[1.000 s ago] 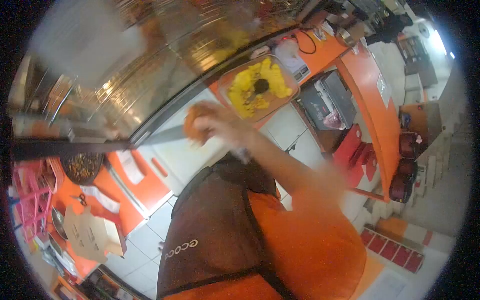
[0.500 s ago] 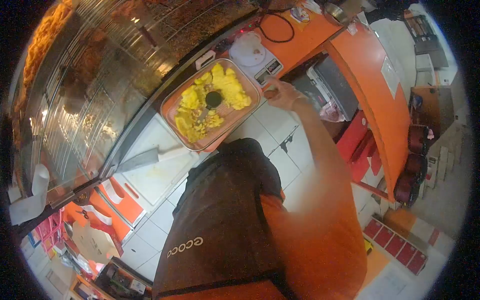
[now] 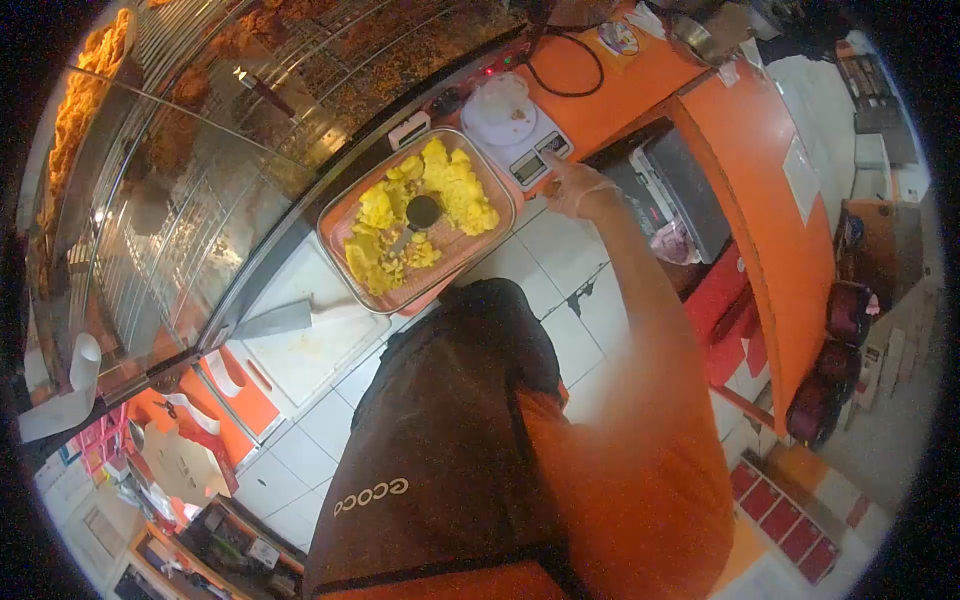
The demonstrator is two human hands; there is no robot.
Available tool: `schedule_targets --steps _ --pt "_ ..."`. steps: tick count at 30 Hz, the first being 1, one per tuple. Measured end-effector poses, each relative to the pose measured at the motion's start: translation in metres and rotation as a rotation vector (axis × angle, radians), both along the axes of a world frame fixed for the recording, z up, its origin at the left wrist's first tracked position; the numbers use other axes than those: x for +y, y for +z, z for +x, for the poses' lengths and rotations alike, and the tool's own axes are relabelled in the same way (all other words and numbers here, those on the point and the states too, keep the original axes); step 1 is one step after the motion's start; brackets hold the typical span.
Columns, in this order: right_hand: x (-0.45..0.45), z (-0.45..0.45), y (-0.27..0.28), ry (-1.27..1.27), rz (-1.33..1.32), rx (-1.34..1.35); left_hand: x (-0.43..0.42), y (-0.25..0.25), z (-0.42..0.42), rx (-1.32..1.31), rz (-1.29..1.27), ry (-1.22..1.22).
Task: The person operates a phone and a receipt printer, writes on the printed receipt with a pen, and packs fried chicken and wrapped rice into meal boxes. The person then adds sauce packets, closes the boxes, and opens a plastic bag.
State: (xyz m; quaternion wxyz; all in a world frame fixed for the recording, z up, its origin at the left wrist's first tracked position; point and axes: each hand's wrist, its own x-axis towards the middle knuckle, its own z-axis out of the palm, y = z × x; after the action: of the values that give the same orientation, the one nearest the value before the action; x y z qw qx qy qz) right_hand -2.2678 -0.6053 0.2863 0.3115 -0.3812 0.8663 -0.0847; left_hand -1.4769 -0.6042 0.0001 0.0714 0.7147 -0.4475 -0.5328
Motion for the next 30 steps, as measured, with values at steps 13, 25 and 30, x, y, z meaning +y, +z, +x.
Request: schedule_targets --steps 13,25,30 --pt "-0.019 -0.049 0.01 -0.262 -0.359 -0.265 0.044 0.012 -0.023 -0.119 -0.05 -0.016" --pt "-0.118 -0.046 0.065 0.071 -0.601 0.344 0.075 0.009 -0.032 -0.105 -0.035 0.042" --pt "-0.133 -0.058 0.052 0.235 -0.736 0.436 0.087 0.009 -0.033 -0.096 -0.024 0.061"
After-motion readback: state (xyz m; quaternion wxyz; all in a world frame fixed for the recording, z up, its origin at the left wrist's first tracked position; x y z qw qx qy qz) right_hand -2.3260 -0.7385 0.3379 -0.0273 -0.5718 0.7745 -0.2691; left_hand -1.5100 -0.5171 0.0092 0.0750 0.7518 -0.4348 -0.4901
